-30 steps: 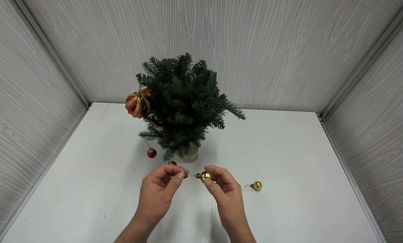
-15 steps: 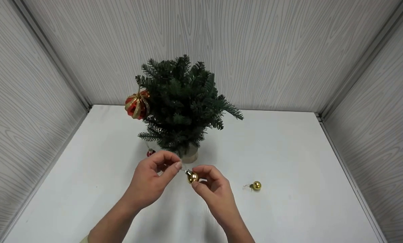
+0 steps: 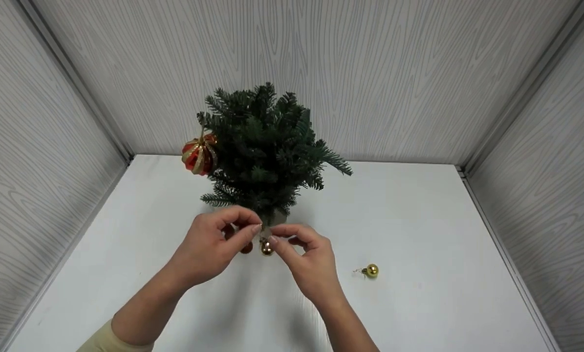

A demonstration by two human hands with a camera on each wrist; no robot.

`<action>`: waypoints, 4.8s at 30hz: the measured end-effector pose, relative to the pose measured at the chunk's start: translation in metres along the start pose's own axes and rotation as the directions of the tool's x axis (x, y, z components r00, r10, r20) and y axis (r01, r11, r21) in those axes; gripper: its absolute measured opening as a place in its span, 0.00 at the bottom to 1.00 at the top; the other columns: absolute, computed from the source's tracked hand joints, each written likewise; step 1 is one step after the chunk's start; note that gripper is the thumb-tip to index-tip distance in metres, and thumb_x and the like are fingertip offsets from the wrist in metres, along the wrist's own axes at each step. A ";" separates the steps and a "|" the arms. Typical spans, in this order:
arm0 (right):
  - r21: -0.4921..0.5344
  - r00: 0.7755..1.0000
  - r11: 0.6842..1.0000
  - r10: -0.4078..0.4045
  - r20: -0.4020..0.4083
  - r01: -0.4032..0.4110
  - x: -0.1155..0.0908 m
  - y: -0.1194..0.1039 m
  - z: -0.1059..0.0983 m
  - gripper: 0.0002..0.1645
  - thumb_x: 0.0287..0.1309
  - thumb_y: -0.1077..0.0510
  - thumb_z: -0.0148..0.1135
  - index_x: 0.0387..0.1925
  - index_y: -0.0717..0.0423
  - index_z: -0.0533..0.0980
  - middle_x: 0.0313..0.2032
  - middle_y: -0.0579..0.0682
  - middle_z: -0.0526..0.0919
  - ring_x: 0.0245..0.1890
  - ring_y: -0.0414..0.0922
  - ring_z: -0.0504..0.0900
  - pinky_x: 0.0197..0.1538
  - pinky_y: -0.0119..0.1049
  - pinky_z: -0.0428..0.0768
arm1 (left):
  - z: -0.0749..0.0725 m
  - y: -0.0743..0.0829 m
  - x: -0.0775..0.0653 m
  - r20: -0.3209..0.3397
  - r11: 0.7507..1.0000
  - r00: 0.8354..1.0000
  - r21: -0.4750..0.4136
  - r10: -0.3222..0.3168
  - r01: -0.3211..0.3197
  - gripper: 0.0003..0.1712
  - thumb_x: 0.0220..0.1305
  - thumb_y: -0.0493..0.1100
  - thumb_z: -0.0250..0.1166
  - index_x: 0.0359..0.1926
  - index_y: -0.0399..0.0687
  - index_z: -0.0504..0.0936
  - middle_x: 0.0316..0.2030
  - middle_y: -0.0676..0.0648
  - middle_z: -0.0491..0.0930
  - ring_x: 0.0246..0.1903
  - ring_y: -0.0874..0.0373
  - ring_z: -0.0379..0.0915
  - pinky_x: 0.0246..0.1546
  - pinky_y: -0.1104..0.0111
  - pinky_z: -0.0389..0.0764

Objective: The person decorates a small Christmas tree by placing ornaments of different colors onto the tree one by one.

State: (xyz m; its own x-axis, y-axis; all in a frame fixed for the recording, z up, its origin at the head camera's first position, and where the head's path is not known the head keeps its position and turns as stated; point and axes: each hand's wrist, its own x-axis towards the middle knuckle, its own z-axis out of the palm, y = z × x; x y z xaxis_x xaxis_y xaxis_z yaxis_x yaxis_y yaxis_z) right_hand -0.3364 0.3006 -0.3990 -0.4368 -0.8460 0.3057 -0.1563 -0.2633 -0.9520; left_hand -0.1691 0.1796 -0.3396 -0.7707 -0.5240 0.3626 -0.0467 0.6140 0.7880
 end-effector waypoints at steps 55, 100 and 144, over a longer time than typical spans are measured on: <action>-0.286 0.979 0.948 -0.175 -0.100 0.141 0.052 -0.032 0.013 0.04 0.69 0.64 0.71 0.36 0.55 0.88 0.37 0.47 0.87 0.42 0.46 0.82 0.47 0.35 0.78 | -0.020 -0.003 0.036 -0.071 0.997 0.996 0.046 0.060 -0.056 0.03 0.76 0.39 0.64 0.43 0.48 0.84 0.35 0.55 0.81 0.33 0.62 0.76 0.36 0.66 0.82; -0.436 0.950 0.900 -0.151 -0.273 0.018 0.079 -0.057 0.030 0.06 0.67 0.60 0.69 0.35 0.55 0.90 0.32 0.47 0.89 0.28 0.44 0.80 0.28 0.32 0.76 | -0.027 0.000 0.069 -0.179 0.963 0.980 0.267 0.087 -0.036 0.08 0.77 0.41 0.65 0.46 0.43 0.88 0.40 0.46 0.87 0.38 0.55 0.81 0.39 0.62 0.83; -0.350 0.952 0.935 -0.153 -0.266 0.053 0.056 -0.035 0.010 0.05 0.68 0.61 0.72 0.42 0.57 0.90 0.38 0.48 0.90 0.38 0.43 0.84 0.46 0.34 0.77 | -0.016 -0.004 0.056 -0.182 0.949 0.958 0.267 0.223 -0.170 0.16 0.71 0.42 0.69 0.57 0.44 0.89 0.46 0.47 0.85 0.40 0.57 0.81 0.41 0.63 0.83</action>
State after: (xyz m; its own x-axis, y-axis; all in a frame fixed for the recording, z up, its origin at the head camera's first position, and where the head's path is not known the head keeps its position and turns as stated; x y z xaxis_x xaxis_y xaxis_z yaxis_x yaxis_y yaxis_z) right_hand -0.3465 0.2573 -0.3485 -0.6275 -0.6415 0.4413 -0.4792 -0.1286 -0.8683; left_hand -0.2020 0.1385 -0.3150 -0.6325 -0.4724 0.6138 -0.0826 0.8291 0.5529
